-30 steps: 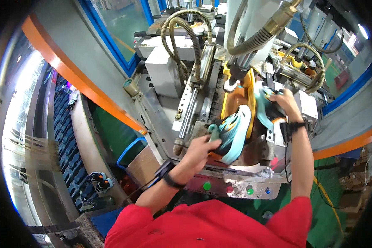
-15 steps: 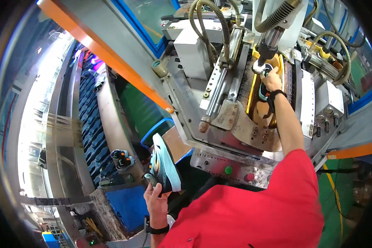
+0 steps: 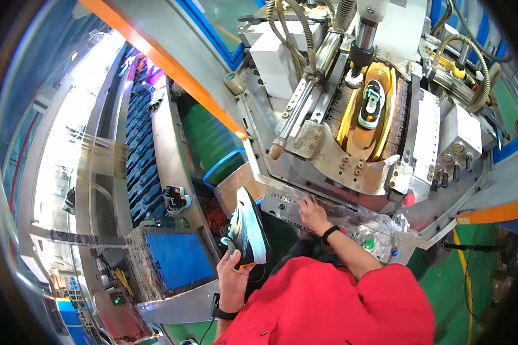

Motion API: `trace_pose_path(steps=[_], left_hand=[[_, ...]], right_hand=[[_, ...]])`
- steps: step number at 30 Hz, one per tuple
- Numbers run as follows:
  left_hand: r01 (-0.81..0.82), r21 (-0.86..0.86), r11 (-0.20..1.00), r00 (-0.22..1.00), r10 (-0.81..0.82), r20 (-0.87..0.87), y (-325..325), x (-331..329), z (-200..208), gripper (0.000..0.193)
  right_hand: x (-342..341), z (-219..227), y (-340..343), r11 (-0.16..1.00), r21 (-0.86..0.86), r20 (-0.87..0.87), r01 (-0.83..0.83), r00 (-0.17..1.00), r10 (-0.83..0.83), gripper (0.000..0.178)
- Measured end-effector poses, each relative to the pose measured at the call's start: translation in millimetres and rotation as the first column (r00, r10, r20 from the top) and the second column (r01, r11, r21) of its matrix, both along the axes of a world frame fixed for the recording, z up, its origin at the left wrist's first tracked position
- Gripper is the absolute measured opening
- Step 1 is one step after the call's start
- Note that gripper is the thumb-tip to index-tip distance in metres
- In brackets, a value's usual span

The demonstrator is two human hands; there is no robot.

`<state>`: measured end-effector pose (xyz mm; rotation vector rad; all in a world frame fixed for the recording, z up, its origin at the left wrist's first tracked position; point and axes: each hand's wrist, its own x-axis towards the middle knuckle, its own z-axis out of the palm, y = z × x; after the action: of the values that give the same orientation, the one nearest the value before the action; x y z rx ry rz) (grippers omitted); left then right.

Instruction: Operating an industrial machine to attach and press soles onto shoes.

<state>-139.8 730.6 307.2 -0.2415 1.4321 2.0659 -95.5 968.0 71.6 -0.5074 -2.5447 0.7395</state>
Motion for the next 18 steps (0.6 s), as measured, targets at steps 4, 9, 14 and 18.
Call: trace_pose_path(steps=[4,9,14,18], left_hand=[[-0.031,-0.053,0.998,0.999,0.032,0.013,-18,20,7,0.029],[-0.214,-0.072,0.974,0.975,0.217,0.045,-51,54,11,0.028],[-0.296,-0.111,0.949,0.924,0.314,0.218,-100,68,-48,0.028],[-0.517,-0.067,0.853,0.816,0.515,0.261,-153,94,-71,0.022]], right_hand=[[-4,-23,6,0.999,-0.034,0.018,-0.038,0.999,0.039,0.021],[4,44,-12,0.980,-0.171,-0.044,-0.103,0.994,0.097,0.024],[-24,190,-46,0.750,-0.372,-0.392,-0.547,0.825,0.407,0.013],[-23,334,-94,0.523,-0.151,-0.793,-0.839,0.419,0.443,0.010]])
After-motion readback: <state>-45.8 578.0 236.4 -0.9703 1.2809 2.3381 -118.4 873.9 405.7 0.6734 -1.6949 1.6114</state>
